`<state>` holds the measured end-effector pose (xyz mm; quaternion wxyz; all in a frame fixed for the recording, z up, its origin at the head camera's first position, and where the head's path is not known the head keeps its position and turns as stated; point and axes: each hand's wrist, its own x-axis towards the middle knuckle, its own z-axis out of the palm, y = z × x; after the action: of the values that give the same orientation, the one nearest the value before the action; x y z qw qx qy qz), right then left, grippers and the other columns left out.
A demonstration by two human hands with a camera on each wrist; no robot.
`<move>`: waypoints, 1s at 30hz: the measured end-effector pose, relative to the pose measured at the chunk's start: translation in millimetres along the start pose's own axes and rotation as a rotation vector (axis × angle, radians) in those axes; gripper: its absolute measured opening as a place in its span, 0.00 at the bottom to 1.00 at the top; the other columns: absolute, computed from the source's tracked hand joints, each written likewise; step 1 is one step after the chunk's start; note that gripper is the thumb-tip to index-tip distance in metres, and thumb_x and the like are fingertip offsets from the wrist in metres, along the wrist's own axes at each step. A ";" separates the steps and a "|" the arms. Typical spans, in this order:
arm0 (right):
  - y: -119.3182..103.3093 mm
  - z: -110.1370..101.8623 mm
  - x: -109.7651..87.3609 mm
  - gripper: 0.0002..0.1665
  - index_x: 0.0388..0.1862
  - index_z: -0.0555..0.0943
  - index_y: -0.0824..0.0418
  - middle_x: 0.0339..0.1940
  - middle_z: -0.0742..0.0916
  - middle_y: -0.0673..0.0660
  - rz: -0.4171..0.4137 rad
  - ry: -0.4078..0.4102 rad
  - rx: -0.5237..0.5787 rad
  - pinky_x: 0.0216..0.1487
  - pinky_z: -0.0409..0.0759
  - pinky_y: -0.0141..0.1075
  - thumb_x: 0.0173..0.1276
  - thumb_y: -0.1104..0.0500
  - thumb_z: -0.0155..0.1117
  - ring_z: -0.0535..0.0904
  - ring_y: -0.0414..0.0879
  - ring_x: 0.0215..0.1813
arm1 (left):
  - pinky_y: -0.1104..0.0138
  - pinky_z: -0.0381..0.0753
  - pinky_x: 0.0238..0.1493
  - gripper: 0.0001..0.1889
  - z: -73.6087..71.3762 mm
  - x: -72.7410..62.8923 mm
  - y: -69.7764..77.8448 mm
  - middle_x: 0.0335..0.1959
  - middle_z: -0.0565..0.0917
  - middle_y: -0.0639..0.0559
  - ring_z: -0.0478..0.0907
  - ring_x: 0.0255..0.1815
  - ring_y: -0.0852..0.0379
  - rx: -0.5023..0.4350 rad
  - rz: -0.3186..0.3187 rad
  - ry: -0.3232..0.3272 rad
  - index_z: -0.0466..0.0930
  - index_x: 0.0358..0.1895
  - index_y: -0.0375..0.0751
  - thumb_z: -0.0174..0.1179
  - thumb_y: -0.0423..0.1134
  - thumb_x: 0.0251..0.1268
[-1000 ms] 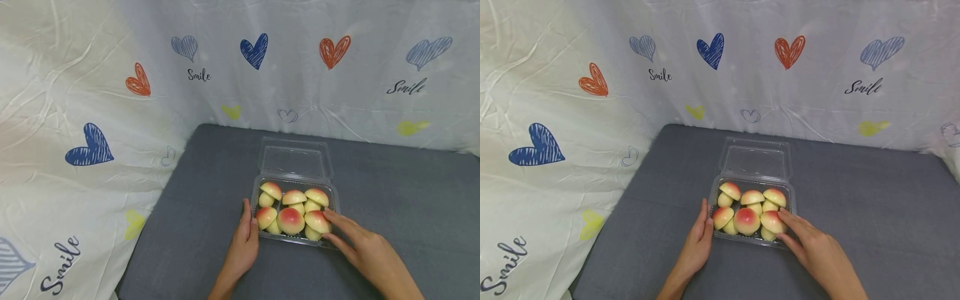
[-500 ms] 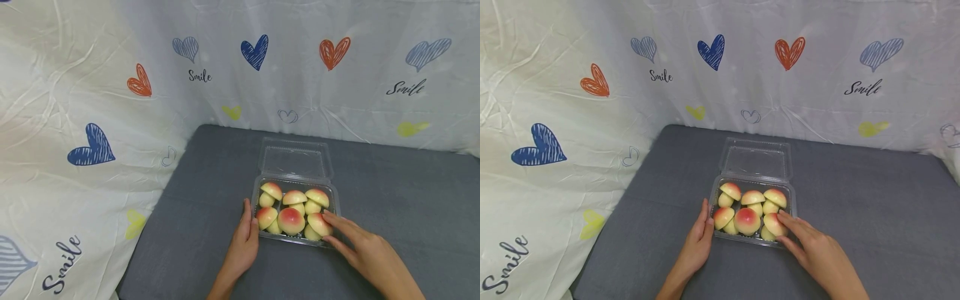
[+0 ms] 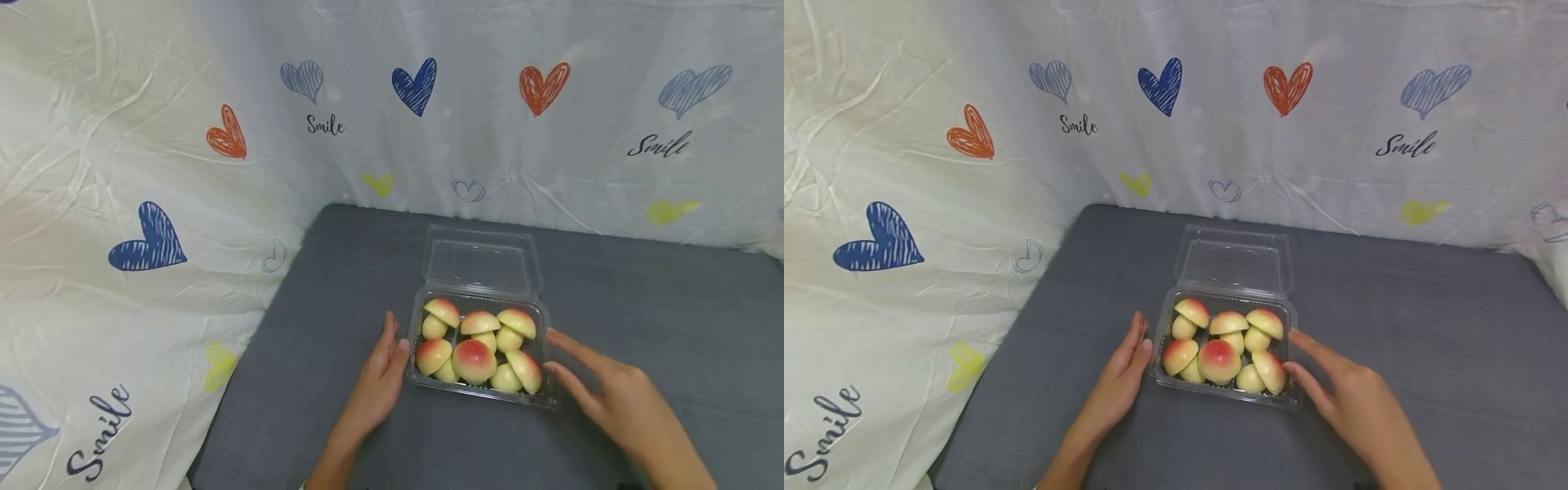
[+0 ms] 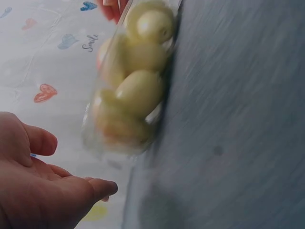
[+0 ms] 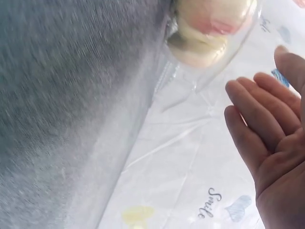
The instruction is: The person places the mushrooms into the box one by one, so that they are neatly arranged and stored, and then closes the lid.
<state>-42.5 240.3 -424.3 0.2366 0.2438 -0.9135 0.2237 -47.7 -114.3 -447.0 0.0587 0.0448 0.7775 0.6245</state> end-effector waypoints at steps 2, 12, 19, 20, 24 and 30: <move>2.5 -2.4 2.7 0.39 0.69 0.84 0.50 0.51 0.93 0.57 0.060 -0.006 0.011 0.40 0.85 0.35 0.57 0.63 0.84 0.89 0.45 0.33 | 0.47 0.53 0.83 0.37 -7.7 4.6 5.7 0.87 0.51 0.41 0.50 0.86 0.46 0.019 0.006 0.007 0.37 0.88 0.45 0.44 0.51 0.89; 28.7 -6.2 26.8 0.28 0.76 0.78 0.53 0.64 0.87 0.60 0.367 -0.124 0.255 0.46 0.73 0.11 0.80 0.51 0.66 0.80 0.21 0.54 | 0.50 0.48 0.85 0.36 -33.5 57.2 34.6 0.88 0.48 0.41 0.46 0.87 0.47 -0.036 -0.020 -0.103 0.40 0.87 0.36 0.40 0.51 0.90; 50.8 7.5 49.7 0.32 0.82 0.68 0.59 0.75 0.78 0.65 0.496 -0.197 0.586 0.57 0.81 0.22 0.87 0.47 0.53 0.79 0.27 0.64 | 0.55 0.49 0.85 0.37 -32.0 103.5 40.2 0.88 0.40 0.38 0.42 0.88 0.45 -0.284 -0.159 -0.230 0.35 0.86 0.31 0.37 0.49 0.90; 53.3 10.2 53.6 0.34 0.83 0.66 0.62 0.76 0.77 0.67 0.505 -0.198 0.632 0.58 0.81 0.24 0.87 0.47 0.52 0.79 0.29 0.66 | 0.55 0.49 0.85 0.37 -32.0 111.0 39.4 0.88 0.40 0.36 0.42 0.88 0.44 -0.326 -0.181 -0.237 0.34 0.86 0.31 0.36 0.49 0.91; 63.7 20.8 69.0 0.42 0.85 0.58 0.69 0.80 0.71 0.70 0.576 -0.251 0.758 0.64 0.79 0.28 0.87 0.42 0.48 0.74 0.45 0.76 | 0.55 0.49 0.85 0.37 -31.8 136.3 34.4 0.87 0.39 0.32 0.41 0.88 0.42 -0.476 -0.256 -0.252 0.33 0.86 0.31 0.36 0.49 0.91; 76.1 33.6 86.2 0.54 0.86 0.47 0.74 0.82 0.64 0.73 0.668 -0.398 0.816 0.68 0.76 0.32 0.85 0.33 0.44 0.63 0.65 0.81 | 0.53 0.48 0.86 0.37 -25.0 154.9 32.2 0.86 0.39 0.29 0.40 0.88 0.38 -0.546 -0.316 -0.258 0.33 0.85 0.29 0.35 0.50 0.91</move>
<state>-161.7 252.8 -426.4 -0.1376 0.0505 -0.8077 0.5711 -204.7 -109.3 -415.7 0.2625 -0.0146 0.5653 0.7819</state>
